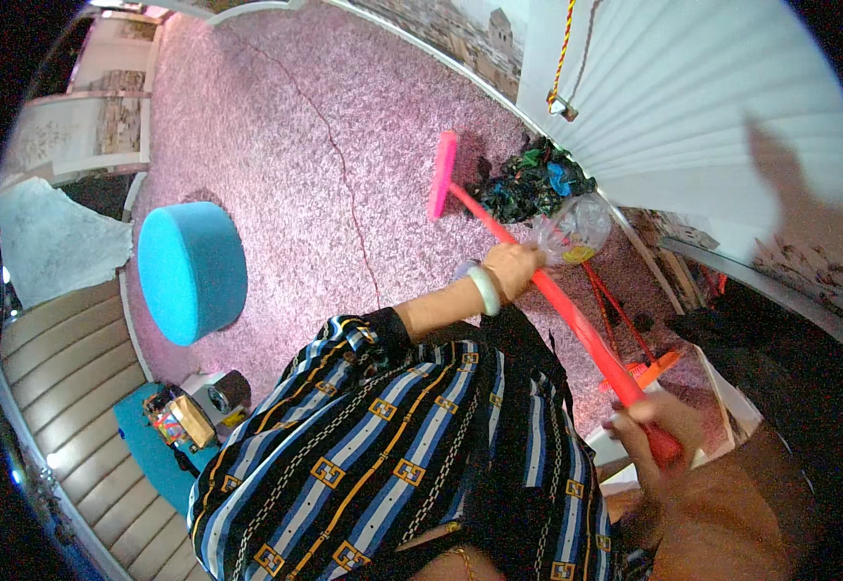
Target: The person sweeps a pink carpeted floor using a pink broom, gathering debris into a pile. They then switch to a blue cloth to wipe a white wall section with a floral pattern. The person moves around a teal sofa and a round teal ottoman during the cleaning process.
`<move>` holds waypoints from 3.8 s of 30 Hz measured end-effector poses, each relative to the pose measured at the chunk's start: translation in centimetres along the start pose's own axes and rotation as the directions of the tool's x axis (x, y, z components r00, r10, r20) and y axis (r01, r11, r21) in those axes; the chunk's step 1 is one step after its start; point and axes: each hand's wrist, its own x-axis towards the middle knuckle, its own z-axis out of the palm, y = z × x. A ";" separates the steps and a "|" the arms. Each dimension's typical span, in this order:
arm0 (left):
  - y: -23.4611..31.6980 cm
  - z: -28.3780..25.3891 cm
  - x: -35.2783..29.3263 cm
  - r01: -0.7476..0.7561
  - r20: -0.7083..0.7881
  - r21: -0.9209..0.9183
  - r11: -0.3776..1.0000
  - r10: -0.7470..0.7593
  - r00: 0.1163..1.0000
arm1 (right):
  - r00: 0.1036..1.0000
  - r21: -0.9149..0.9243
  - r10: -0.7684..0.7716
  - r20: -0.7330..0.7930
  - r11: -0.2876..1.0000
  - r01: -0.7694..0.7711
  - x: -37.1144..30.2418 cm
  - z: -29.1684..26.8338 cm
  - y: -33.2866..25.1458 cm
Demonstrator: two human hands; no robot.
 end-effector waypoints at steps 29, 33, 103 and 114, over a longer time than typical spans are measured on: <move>-1.3 -3.2 6.2 0.006 -0.285 -0.114 0.993 -0.039 0.958 | 0.997 0.109 -0.075 -0.003 0.991 0.075 8.8 -1.7 -4.4; 0.6 -1.3 11.6 0.002 -0.206 -0.137 0.991 -0.030 0.978 | 0.997 -0.066 -0.081 -0.013 0.995 0.080 10.8 -4.7 -7.4; -34.7 -3.7 -17.2 0.660 -0.001 -0.339 0.670 -0.702 0.712 | 0.617 0.371 0.172 -0.768 0.905 0.210 22.3 -12.5 3.1; -39.8 1.4 -20.5 0.772 0.382 -0.430 0.468 -0.680 0.625 | 0.925 0.611 -0.226 -0.306 0.698 0.373 26.8 -11.0 0.4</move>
